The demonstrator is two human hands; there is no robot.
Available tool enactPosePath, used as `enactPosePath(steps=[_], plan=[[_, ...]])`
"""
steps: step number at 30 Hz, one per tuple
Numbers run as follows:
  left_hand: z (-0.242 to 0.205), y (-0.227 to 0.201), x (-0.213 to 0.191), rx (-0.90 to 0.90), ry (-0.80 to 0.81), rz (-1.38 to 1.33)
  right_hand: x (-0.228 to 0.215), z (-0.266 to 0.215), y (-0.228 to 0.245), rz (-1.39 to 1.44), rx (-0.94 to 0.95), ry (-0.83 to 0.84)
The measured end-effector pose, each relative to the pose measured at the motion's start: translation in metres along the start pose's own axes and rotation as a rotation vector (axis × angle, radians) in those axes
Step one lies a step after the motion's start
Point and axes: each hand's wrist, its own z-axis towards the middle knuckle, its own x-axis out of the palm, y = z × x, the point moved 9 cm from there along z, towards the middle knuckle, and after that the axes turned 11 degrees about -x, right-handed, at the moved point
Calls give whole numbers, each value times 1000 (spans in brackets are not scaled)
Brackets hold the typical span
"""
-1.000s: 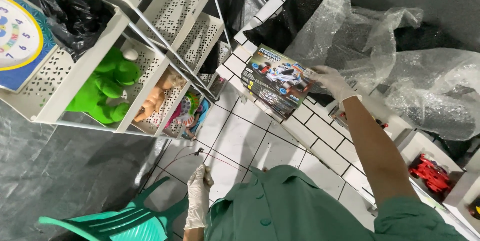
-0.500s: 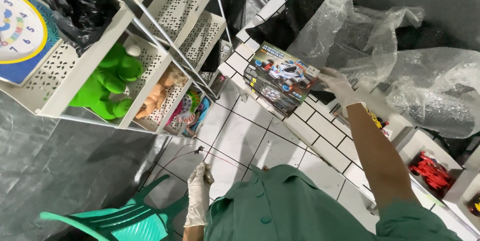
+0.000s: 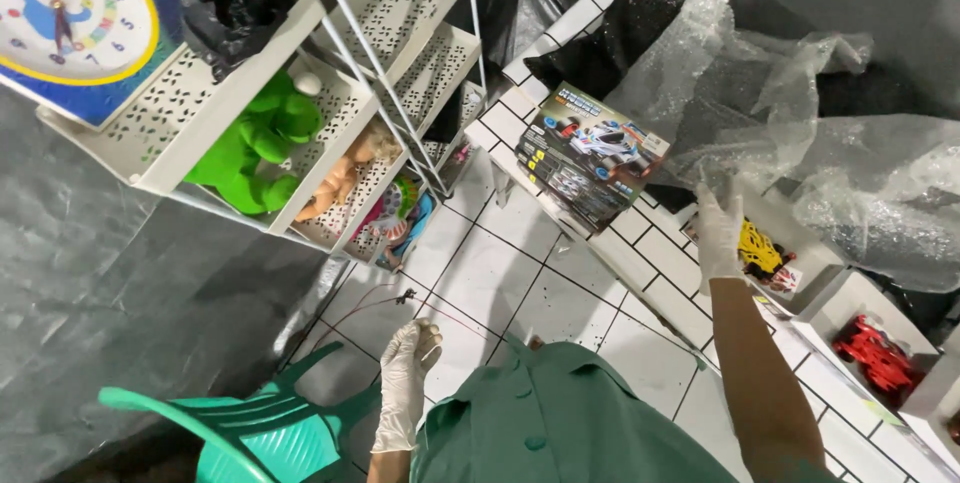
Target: The person picks up a toy car box from a table, walks to a shelving unit, and places it on a shelf. They return to the table, open another toy car box, and begin assembling the red and black plastic parts on a green cutting mat.
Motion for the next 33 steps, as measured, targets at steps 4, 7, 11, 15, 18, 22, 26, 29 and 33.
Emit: enactPosePath(steps=[4,7,11,15,18,22,26,29,33], plan=[[-28,-20,-7,-38,-17,9,8,-32,-24,-20,-31,65],[-46,-34,-24,-33,-1,16,29,-94,-14,-79,-26,152],[-59,-44,-57,-4,62,22,88,-187,11,-95,-55,374],[-120,-80,-49,-19,179,152,190,-288,27,190,-447,927],[-147,-82,-52,-1,266,298,242,-412,61,428,-416,1232],[-198,-94,-46,56,381,398,288,-546,94,820,-397,1494],[-183,-72,-109,113,239,250,310,-622,105,875,-327,1687],[-198,-76,-137,201,104,152,318,-665,108,947,-257,1805],[-195,-65,-165,278,-8,-4,325,-713,115,931,-230,2000]])
